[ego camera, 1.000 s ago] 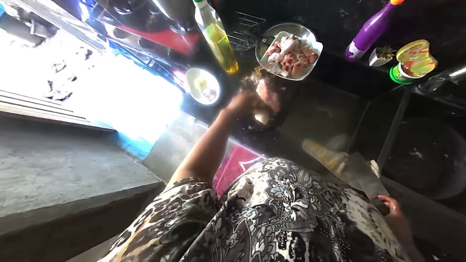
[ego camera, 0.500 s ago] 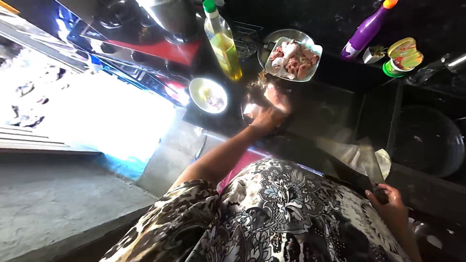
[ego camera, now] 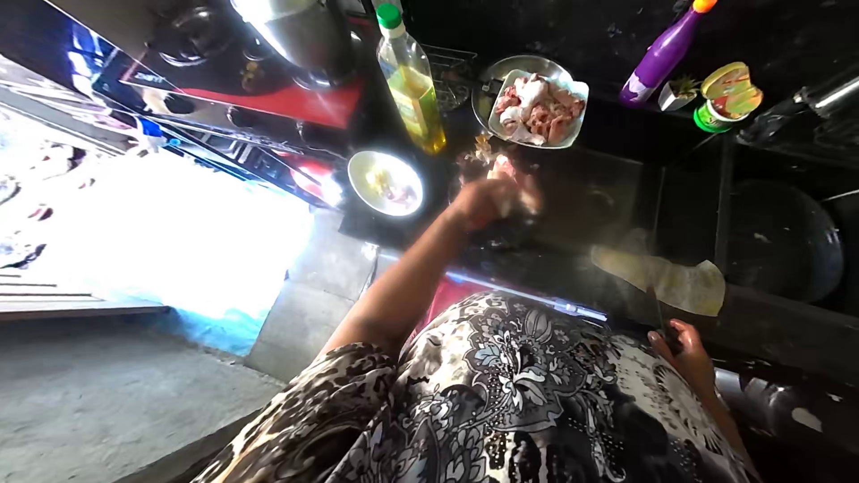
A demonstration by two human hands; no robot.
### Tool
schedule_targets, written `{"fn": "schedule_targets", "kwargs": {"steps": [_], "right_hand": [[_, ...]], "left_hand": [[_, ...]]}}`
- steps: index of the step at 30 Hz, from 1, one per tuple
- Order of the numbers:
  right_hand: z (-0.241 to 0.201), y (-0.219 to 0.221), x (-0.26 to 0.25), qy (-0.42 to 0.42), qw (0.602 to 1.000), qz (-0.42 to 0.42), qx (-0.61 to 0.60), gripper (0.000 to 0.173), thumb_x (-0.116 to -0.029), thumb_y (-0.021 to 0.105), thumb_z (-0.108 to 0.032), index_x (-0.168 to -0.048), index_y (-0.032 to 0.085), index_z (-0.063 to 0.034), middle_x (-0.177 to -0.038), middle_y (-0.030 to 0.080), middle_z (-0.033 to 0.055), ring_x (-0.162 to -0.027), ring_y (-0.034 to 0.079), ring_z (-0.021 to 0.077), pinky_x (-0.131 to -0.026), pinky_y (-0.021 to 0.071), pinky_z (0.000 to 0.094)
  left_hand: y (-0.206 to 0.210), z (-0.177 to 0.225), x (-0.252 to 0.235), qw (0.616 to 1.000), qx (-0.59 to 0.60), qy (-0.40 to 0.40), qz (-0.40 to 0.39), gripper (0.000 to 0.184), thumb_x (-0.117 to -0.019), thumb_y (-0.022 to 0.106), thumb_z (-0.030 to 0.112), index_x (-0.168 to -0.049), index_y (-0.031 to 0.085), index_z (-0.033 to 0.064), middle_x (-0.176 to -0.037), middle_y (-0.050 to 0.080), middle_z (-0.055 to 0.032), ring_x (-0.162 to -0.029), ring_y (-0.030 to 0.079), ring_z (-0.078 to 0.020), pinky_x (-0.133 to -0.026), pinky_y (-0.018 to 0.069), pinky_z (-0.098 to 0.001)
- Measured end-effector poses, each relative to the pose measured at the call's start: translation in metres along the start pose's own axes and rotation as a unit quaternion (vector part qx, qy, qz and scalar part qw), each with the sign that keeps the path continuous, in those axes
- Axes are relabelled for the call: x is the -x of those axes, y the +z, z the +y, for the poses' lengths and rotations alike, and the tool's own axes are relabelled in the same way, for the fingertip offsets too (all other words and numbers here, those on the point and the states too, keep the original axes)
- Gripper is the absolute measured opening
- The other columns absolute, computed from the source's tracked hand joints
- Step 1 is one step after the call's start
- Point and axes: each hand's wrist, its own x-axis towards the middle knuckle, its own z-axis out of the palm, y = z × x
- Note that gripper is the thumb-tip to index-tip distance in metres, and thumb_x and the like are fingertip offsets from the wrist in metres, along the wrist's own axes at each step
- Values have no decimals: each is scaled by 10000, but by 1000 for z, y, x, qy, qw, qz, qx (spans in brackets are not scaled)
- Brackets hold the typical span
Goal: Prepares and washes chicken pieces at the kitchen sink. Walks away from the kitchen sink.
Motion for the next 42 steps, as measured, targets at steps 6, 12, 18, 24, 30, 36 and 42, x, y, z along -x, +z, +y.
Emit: {"fn": "schedule_targets", "kwargs": {"steps": [6,12,18,24,30,36,42], "right_hand": [[-31,6,-19,-35,998,-46,-36,501,-983,574,-210,-1350,505,125,-972,677,271,-779,661,296,-741,553,481],[-80,22,-58,-55,985,-155,-60,481,-1055,461,-200,-1405,425,127,-943,676,194,-715,680,203,-703,597,391],[-129,54,-84,-93,972,-216,16,453,-1086,463,-148,-1472,378,74,-958,689,237,-785,718,326,-760,605,505],[-153,89,-100,-174,963,-177,106,415,-1081,493,-191,-1446,463,4,-993,708,248,-859,721,421,-772,578,609],[-156,98,-95,-213,961,-131,114,404,-1066,493,-174,-1421,488,19,-906,711,237,-787,721,433,-699,578,615],[-153,105,-96,-206,957,-177,105,403,-1079,482,-158,-1436,472,28,-949,707,248,-825,723,421,-752,586,588],[-144,90,-104,-237,939,-198,150,401,-1065,514,-146,-1434,515,10,-980,717,264,-873,726,454,-776,580,623]], "left_hand": [[22,7,9,861,-503,44,63,424,-1027,615,171,-1384,507,-31,-1203,659,-259,-1114,662,-376,-990,515,-556],[17,-66,8,642,-728,237,42,379,-995,597,102,-1349,593,-31,-1384,571,-284,-1250,565,-491,-1026,466,-612],[5,-83,39,691,-677,253,21,393,-958,667,69,-1329,621,-51,-1524,454,-287,-1360,483,-497,-1113,395,-630],[2,-85,32,720,-641,264,33,394,-962,669,80,-1349,634,14,-1485,508,-254,-1378,482,-455,-1116,398,-623],[7,-77,29,733,-618,275,62,388,-937,670,30,-1324,654,0,-1354,565,-303,-1283,547,-463,-1105,434,-560],[-4,-90,20,711,-617,332,61,205,-949,658,47,-1142,723,17,-1250,662,-227,-1212,604,-436,-1001,474,-606],[-17,-99,26,669,-636,377,74,226,-925,701,66,-1149,727,66,-1261,657,-178,-1180,620,-379,-997,493,-552]]}}
